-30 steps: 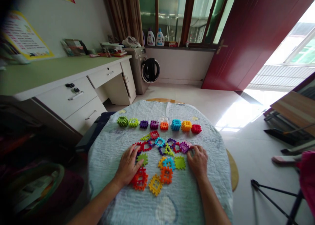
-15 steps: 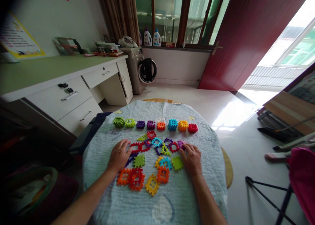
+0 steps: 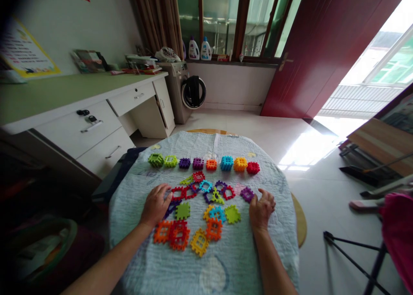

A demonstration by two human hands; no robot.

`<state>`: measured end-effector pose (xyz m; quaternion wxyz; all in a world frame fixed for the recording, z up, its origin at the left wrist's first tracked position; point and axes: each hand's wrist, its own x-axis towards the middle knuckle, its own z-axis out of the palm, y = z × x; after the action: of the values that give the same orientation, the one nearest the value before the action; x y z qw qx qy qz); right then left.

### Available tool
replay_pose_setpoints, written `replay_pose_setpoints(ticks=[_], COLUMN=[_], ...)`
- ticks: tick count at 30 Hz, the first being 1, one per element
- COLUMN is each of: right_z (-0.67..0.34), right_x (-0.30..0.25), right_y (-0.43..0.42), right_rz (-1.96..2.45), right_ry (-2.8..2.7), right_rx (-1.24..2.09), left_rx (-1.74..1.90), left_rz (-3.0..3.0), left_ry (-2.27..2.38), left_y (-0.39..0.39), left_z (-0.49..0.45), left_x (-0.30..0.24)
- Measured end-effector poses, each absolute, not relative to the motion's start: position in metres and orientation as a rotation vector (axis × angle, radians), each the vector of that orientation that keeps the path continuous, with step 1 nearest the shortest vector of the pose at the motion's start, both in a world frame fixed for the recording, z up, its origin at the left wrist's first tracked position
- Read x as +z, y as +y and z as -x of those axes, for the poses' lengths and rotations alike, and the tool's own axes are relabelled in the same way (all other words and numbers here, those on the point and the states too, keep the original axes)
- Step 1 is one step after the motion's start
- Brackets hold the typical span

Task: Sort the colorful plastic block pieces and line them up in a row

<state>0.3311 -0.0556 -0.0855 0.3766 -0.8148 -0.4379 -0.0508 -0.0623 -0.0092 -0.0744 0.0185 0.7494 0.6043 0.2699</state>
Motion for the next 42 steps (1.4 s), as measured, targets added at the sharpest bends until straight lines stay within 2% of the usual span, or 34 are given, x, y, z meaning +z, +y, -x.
replay_pose_setpoints(ticks=[8,14,20,26,34,42], right_z=[-0.319,-0.325,-0.306,-0.225,-0.177,-0.167], right_x=[-0.074,-0.077,-0.06,-0.015,0.005,0.002], right_y=[-0.06,-0.057,-0.046,0.008,0.099,0.125], right_rz=[2.192,2.288,2.058,1.686,1.754,1.734], right_ry=[-1.54,-1.535,-1.631,-1.968,-2.236,-2.262], right_rx=[-0.011,0.003,-0.04,0.104,0.272,0.318], left_rx=[0.857,0.865,0.873,0.865,0.818,0.818], left_rz=[-2.309,-2.299,-2.271,-2.247,-2.199,-2.161], left_ry=[1.885,1.892,1.902,1.909,1.9,1.904], left_y=[-0.009,-0.011,-0.011,-0.012,-0.016,-0.016], left_z=[0.061,0.059,0.058,0.057,0.054,0.052], left_x=[-0.071,-0.07,-0.069,-0.066,-0.057,-0.053])
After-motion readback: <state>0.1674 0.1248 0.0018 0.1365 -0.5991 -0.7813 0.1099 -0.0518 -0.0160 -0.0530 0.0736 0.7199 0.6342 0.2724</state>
